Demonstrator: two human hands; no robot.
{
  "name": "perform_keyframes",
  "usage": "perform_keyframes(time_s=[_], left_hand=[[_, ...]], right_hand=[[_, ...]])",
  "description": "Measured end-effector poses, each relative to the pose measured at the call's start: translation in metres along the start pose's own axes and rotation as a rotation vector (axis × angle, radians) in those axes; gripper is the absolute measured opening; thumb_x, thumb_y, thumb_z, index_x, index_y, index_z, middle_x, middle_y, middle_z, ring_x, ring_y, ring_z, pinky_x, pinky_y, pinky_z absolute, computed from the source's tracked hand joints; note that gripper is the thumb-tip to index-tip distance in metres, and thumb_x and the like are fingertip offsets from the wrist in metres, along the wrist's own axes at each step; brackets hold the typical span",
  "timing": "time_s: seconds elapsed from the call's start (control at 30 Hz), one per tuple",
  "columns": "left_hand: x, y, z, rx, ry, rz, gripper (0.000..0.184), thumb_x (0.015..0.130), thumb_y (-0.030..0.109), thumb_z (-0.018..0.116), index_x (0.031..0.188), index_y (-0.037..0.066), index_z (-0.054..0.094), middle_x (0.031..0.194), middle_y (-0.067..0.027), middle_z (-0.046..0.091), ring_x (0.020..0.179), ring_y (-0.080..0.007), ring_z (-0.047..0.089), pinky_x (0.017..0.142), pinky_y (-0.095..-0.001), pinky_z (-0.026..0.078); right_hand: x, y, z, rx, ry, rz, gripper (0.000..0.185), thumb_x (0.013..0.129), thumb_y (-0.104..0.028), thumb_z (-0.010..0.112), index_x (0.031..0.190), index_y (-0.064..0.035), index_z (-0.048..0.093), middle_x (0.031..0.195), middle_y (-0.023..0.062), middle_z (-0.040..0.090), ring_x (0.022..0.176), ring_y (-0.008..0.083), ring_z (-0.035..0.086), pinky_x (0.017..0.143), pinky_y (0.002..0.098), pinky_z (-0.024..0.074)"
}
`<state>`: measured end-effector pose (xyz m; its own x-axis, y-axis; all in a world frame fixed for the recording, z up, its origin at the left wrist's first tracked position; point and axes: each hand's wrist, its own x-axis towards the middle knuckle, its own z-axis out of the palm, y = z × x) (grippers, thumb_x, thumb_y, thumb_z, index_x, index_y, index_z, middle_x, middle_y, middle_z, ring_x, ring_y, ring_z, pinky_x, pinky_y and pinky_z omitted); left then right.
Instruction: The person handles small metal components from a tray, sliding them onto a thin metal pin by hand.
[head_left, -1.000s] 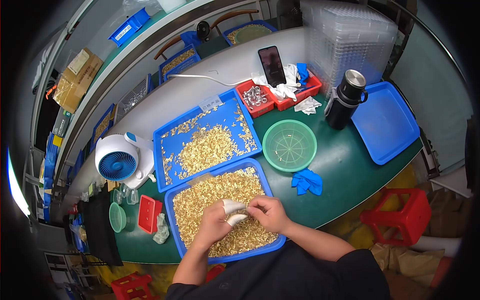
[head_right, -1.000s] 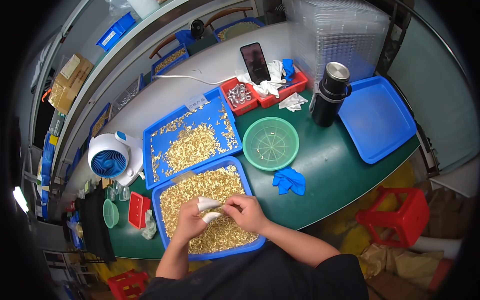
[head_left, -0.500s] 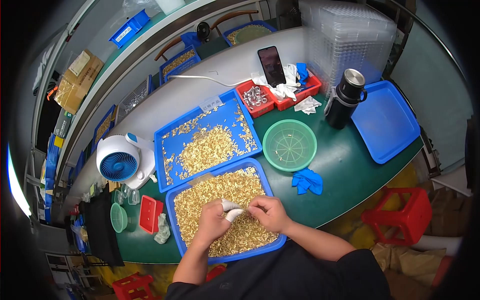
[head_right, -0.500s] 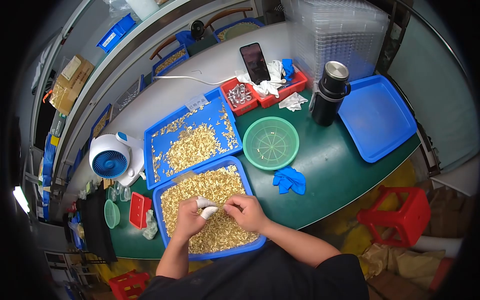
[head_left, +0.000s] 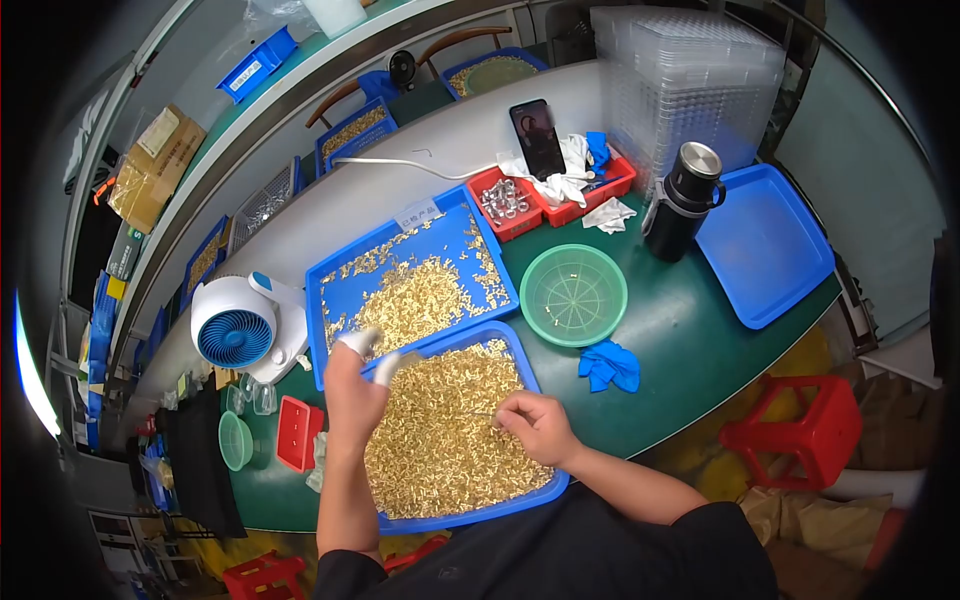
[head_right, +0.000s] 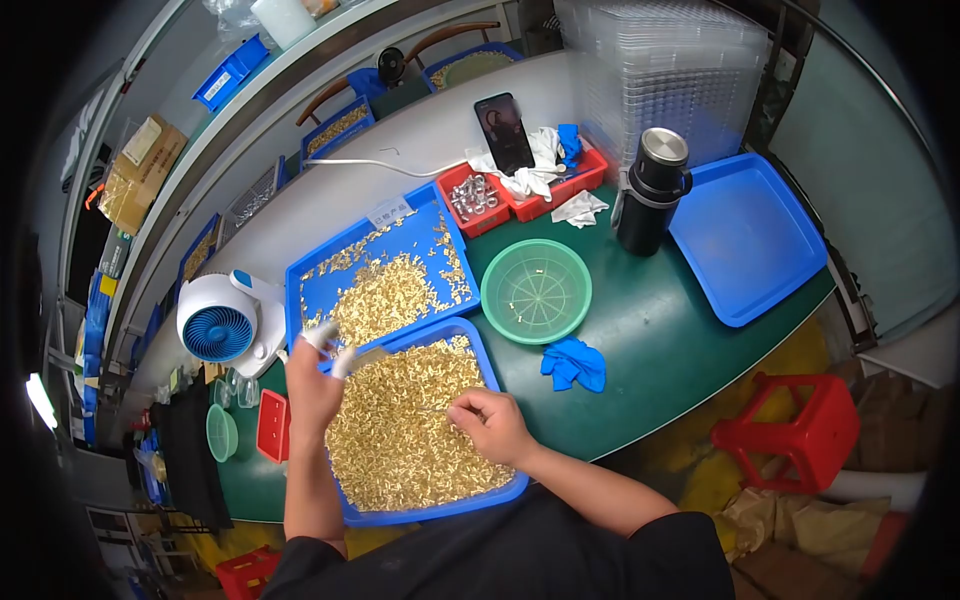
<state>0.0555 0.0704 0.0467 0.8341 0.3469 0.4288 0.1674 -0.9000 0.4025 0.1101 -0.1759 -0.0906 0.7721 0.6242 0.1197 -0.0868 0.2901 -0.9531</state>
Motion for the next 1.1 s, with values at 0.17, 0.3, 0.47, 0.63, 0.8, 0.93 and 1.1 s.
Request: perform_keyframes(time_s=[0.17,0.3,0.47,0.63,0.8,0.93,1.1], left_hand=[[-0.062,0.032,-0.004,0.069,-0.791,0.019,0.037,0.082,0.020,0.082,0.114,0.003,0.070,0.099,-0.0188,0.071,0.091,-0.0374,0.069,0.079,-0.0438,0.054],[-0.090,0.024,0.010,0.048,-0.793,-0.014,0.027,0.081,0.018,0.081,0.105,0.005,0.074,0.093,-0.0190,0.071,0.084,-0.0385,0.069,0.074,-0.0447,0.054],[-0.090,0.017,0.014,-0.169,-0.568,-0.112,0.018,0.083,0.013,0.082,0.095,0.002,0.075,0.077,-0.0143,0.070,0.073,-0.0288,0.069,0.066,-0.0376,0.053],[-0.089,0.021,0.021,-0.251,-0.448,-0.280,0.015,0.084,0.006,0.082,0.096,0.001,0.075,0.080,-0.0100,0.072,0.074,-0.0182,0.069,0.068,-0.0314,0.053],[-0.092,0.011,0.028,-0.372,-0.411,-0.305,0.021,0.082,0.009,0.084,0.100,0.002,0.076,0.087,-0.0106,0.075,0.075,-0.0185,0.070,0.070,-0.0305,0.055],[-0.094,0.010,0.031,-0.483,-0.341,-0.459,0.020,0.082,0.004,0.084,0.099,0.000,0.076,0.088,-0.0081,0.076,0.080,-0.0136,0.069,0.074,-0.0276,0.056],[-0.103,0.005,0.039,-0.780,-0.253,-0.552,0.014,0.084,-0.003,0.080,0.097,-0.002,0.075,0.091,-0.0060,0.075,0.083,-0.0124,0.069,0.076,-0.0273,0.056]], right_hand=[[0.001,-0.011,-0.001,-0.069,-0.028,0.011,0.013,0.095,-0.011,0.069,0.089,0.0008,0.069,0.079,0.0056,0.067,0.068,0.0101,0.059,0.061,0.0278,0.0471],[0.004,-0.017,0.001,-0.123,-0.048,-0.019,0.013,0.094,-0.011,0.069,0.089,0.0009,0.068,0.079,0.0067,0.067,0.068,0.0113,0.060,0.061,0.0283,0.0472],[0.004,-0.016,0.000,-0.126,-0.057,-0.021,0.013,0.095,-0.011,0.069,0.089,0.0010,0.068,0.079,0.0073,0.067,0.068,0.0119,0.060,0.062,0.0285,0.0476],[0.003,-0.015,0.000,-0.099,-0.051,-0.004,0.014,0.095,-0.011,0.069,0.089,0.0010,0.069,0.080,0.0078,0.068,0.068,0.0122,0.061,0.062,0.0285,0.0480],[0.003,-0.015,0.001,-0.117,-0.051,-0.003,0.014,0.095,-0.012,0.069,0.089,0.0011,0.069,0.079,0.0078,0.067,0.068,0.0124,0.061,0.062,0.0286,0.0479],[0.003,-0.014,0.001,-0.109,-0.055,-0.003,0.015,0.095,-0.012,0.069,0.089,0.0009,0.069,0.078,0.0074,0.067,0.067,0.0121,0.060,0.062,0.0287,0.0477],[0.003,-0.012,0.002,-0.109,-0.051,-0.009,0.015,0.095,-0.012,0.070,0.089,0.0008,0.069,0.077,0.0066,0.066,0.066,0.0111,0.060,0.061,0.0282,0.0472]])
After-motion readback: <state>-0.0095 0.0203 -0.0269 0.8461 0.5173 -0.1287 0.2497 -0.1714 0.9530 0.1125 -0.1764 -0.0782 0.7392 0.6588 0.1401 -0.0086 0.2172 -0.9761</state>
